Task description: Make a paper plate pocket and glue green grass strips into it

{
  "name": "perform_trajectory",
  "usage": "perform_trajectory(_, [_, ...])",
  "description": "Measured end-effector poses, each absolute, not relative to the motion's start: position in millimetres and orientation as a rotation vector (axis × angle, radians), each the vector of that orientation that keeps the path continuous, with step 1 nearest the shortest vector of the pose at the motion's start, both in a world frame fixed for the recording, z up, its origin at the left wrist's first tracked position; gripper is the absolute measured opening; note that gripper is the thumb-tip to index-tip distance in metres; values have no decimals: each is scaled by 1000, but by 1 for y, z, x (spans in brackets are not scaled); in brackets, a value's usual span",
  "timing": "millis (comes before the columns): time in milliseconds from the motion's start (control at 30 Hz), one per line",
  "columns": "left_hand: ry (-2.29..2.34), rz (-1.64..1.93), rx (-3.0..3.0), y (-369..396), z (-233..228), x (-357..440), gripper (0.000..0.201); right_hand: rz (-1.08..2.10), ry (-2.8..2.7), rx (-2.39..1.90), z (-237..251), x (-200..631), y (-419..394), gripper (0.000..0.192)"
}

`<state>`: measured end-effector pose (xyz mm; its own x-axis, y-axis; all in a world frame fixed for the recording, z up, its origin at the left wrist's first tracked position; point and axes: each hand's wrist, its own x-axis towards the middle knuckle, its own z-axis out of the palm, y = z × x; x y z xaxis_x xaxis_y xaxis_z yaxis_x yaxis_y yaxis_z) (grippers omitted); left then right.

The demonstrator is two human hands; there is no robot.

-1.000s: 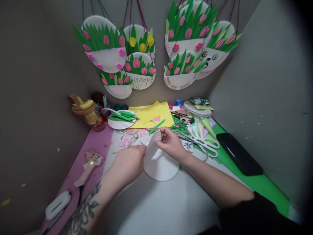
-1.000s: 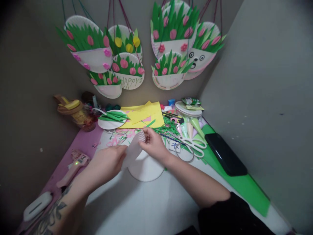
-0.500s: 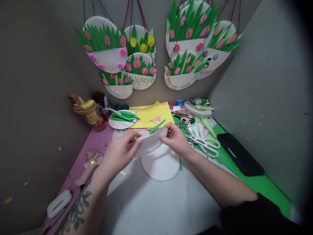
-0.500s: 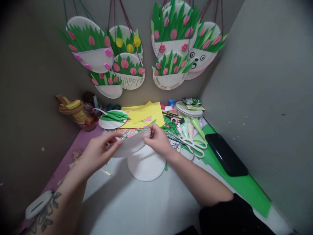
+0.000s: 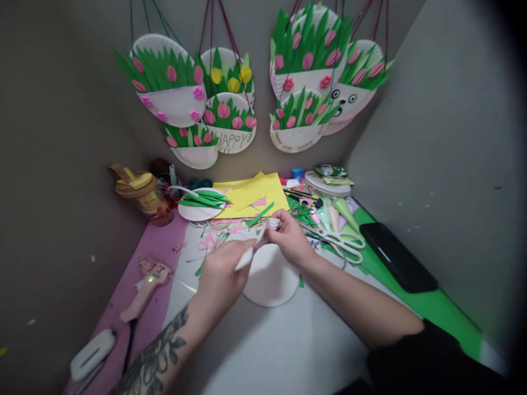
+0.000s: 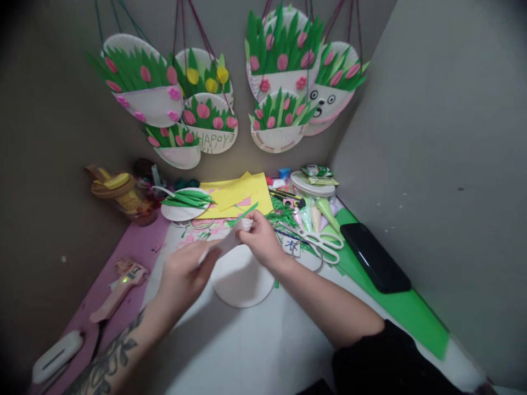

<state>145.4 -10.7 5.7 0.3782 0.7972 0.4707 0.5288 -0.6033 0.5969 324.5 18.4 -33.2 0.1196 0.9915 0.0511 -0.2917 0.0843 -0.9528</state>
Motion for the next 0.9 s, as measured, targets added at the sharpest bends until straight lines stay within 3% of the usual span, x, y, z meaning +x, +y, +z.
perform_trajectory(267, [1363, 1038, 2198, -2, 17, 135, 26, 1203, -1005, -1028, -28, 328, 18, 21])
perform_trajectory(467, [1059, 966, 2704, -20, 8, 146, 31, 1190, -984, -1040, -38, 327, 21, 21])
perform_trajectory(600, [1164, 990, 2540, -14, 15, 140, 22, 1206, -1001, -1027, -35, 333, 21, 19])
perform_trajectory(700, [1271, 991, 2453, -10, 20, 137, 26, 1182, -1038, -1062, -33, 336, 22, 16])
perform_trajectory(767, [1170, 951, 2575, -12, 18, 139, 22, 1164, -1041, -1092, -34, 336, 23, 16])
perform_trajectory(900, [991, 884, 2813, -21, 11, 145, 34, 1153, -1017, -1101, -38, 336, 24, 17])
